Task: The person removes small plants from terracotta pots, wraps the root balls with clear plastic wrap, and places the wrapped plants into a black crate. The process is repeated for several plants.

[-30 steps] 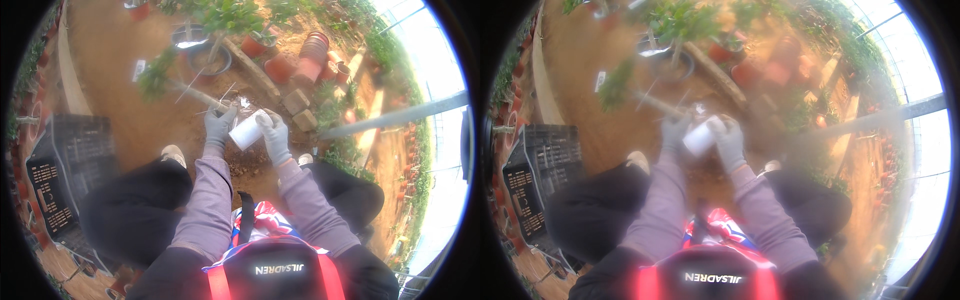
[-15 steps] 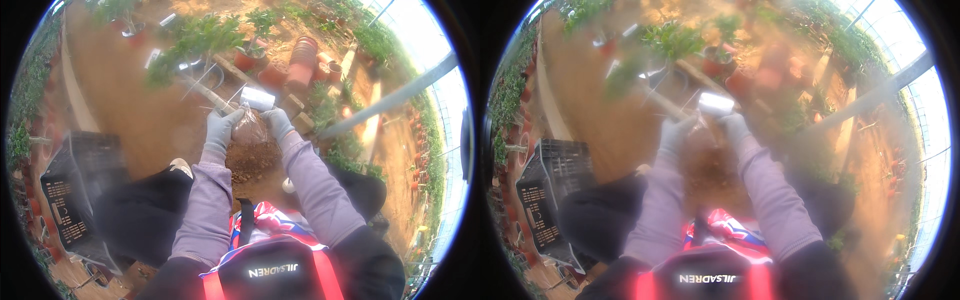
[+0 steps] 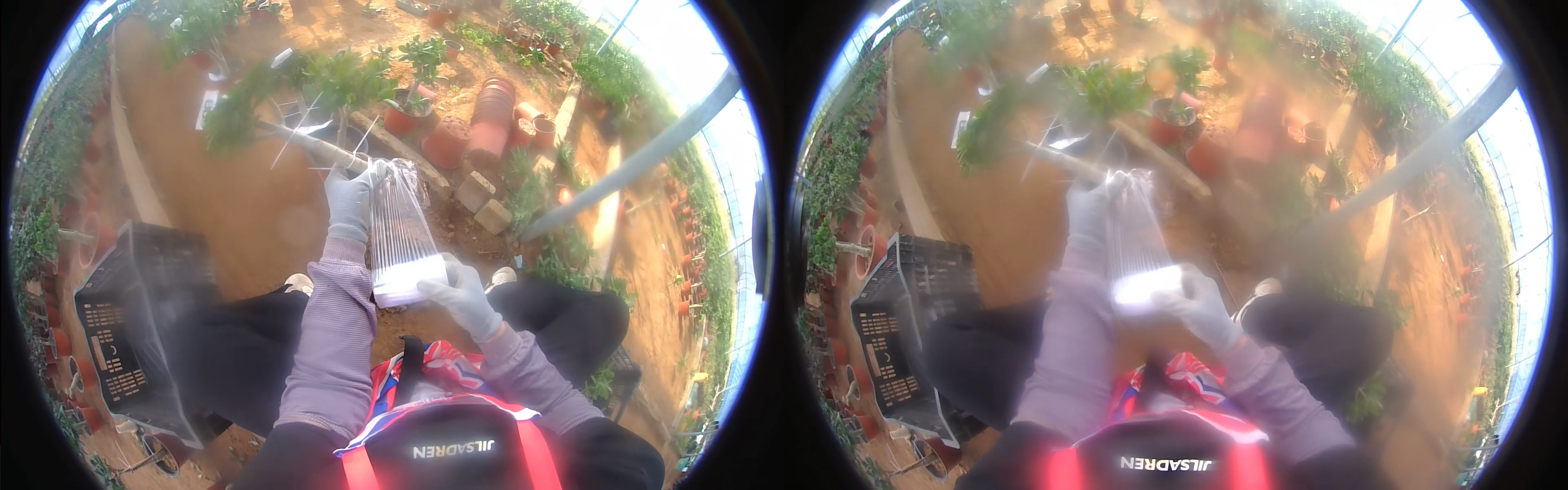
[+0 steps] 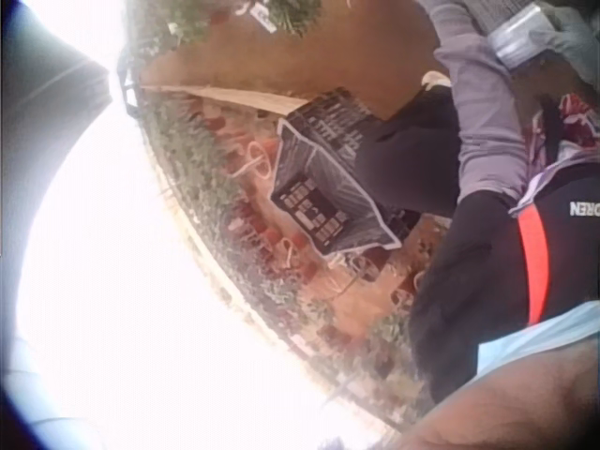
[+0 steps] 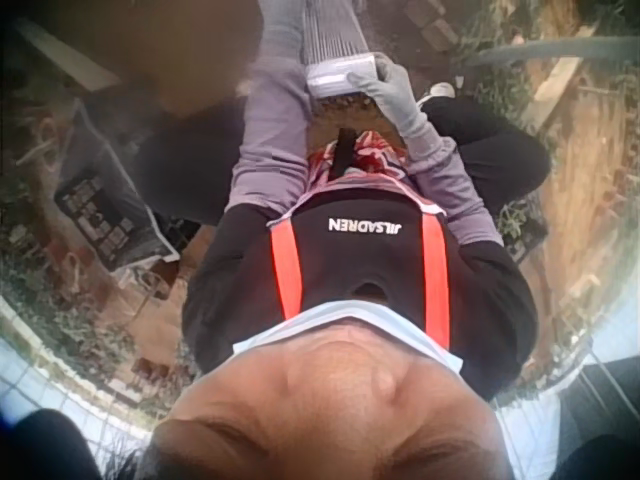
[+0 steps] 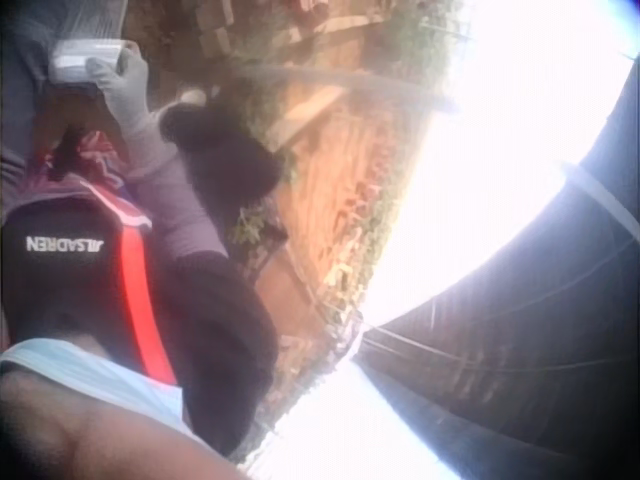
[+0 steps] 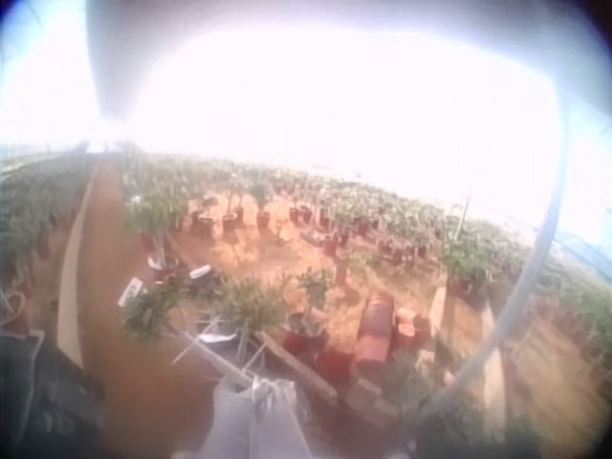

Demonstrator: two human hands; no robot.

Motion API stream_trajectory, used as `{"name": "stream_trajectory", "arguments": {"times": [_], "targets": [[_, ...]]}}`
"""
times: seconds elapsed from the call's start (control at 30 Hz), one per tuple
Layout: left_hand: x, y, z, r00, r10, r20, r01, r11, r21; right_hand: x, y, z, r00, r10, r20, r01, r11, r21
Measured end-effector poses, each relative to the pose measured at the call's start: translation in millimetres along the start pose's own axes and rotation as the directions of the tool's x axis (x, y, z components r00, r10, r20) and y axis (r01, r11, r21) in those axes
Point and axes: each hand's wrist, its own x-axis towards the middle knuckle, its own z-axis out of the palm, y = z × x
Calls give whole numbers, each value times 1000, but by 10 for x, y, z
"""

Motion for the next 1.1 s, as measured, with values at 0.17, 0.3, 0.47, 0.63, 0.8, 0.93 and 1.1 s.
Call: {"name": "stream_trajectory", "arguments": {"times": [0.17,0.3,0.47,0.63,0.8,0.93,1.1], "targets": [[-219,80,12,998,-68,-5,68,995,70,624,-128,-90,979,26,-200,-91,942,-322],[-187,-85,6,998,-48,-43,58,962,266,996,-208,-259,959,-270,87,93,589,803],[-257,-36,2,934,140,328,-274,872,407,853,-174,-168,688,-660,-302,710,698,93],[-289,19,16,848,157,506,-370,859,354,785,-173,-260,729,-618,-295,684,673,281],[-306,-239,25,838,171,517,-71,976,-208,833,-117,-216,639,-703,-313,756,649,86],[-336,-264,95,832,169,529,-134,986,-103,658,-313,-266,643,-713,-279,763,631,144],[-309,49,215,940,183,288,-210,976,64,-165,-186,-80,979,-203,-4,201,967,157]]}}
